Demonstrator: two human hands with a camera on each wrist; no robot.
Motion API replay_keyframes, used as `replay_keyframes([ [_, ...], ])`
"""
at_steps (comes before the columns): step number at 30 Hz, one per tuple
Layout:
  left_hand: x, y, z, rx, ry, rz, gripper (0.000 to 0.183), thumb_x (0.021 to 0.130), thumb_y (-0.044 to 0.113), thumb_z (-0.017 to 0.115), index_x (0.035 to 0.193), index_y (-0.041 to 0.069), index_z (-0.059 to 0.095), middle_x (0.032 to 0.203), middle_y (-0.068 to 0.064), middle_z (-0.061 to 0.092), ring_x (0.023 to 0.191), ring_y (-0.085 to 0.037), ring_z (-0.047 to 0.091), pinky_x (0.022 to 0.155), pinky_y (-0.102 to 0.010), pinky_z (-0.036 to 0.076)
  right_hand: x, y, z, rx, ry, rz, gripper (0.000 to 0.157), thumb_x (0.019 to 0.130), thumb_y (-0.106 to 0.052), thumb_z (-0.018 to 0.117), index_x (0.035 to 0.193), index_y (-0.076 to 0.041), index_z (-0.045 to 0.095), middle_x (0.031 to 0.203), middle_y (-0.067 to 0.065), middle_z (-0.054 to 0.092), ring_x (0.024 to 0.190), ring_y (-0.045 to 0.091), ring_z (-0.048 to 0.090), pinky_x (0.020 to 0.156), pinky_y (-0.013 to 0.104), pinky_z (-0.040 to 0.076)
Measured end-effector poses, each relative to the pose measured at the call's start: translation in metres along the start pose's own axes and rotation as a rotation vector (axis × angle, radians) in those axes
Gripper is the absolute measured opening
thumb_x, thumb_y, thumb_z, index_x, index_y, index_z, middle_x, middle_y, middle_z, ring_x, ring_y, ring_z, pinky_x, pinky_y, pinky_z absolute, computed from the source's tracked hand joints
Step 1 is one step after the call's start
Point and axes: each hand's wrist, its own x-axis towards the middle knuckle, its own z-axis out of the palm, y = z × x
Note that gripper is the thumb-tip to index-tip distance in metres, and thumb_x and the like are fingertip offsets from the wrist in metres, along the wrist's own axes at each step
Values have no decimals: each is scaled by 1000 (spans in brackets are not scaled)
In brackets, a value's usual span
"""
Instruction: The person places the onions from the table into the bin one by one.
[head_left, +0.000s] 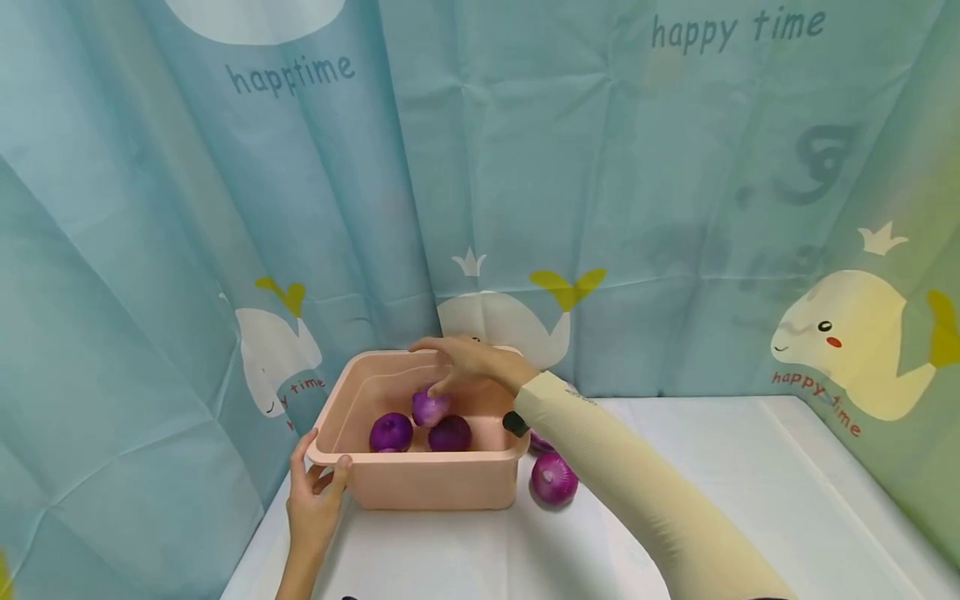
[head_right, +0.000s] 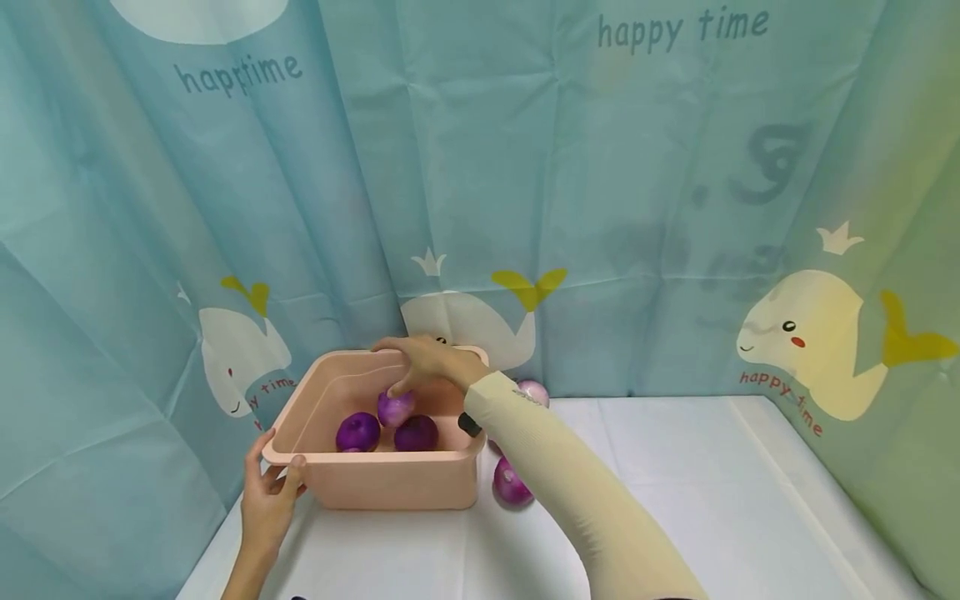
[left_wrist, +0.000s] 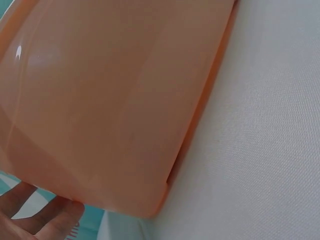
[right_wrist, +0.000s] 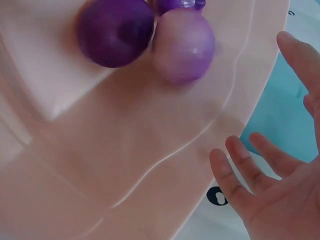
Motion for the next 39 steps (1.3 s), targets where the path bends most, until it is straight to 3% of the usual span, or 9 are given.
replay_keyframes([
  [7,0,2,1,3,-8,6,69,102,25,67,160,26,31,159,-15,40,110,10,49,84,-3,44,-7,7,-3,103,14,-66,74,89,-30,82,153,-16,46,147,12,55,134,31,50,112,46,41],
  [14,1,3,2,-11,-17,9,70,101,21,67,160,25,31,159,-17,41,106,16,49,84,-3,44,-27,17,-14,115,73,-135,74,87,-21,84,150,-6,49,152,15,51,140,35,45,116,48,38],
  [28,-1,1,1,-15,-2,11,68,101,20,67,159,25,31,155,-21,45,100,15,52,79,-4,47,-108,67,-28,236,217,-56,77,86,-18,85,152,-10,48,153,13,50,133,43,49,100,59,50],
  [33,-1,0,0,-6,-1,10,69,101,21,67,159,25,31,155,-21,45,100,16,51,79,-4,46,-142,80,-26,202,248,-10,76,86,-24,85,153,-14,48,149,14,52,120,40,59,89,51,56],
  [39,-1,2,1,-7,-8,-9,69,101,23,67,160,26,30,157,-20,43,100,16,51,79,-3,45,-173,93,-21,177,278,2,73,88,-24,83,152,-15,49,147,11,54,110,34,63,83,43,56],
])
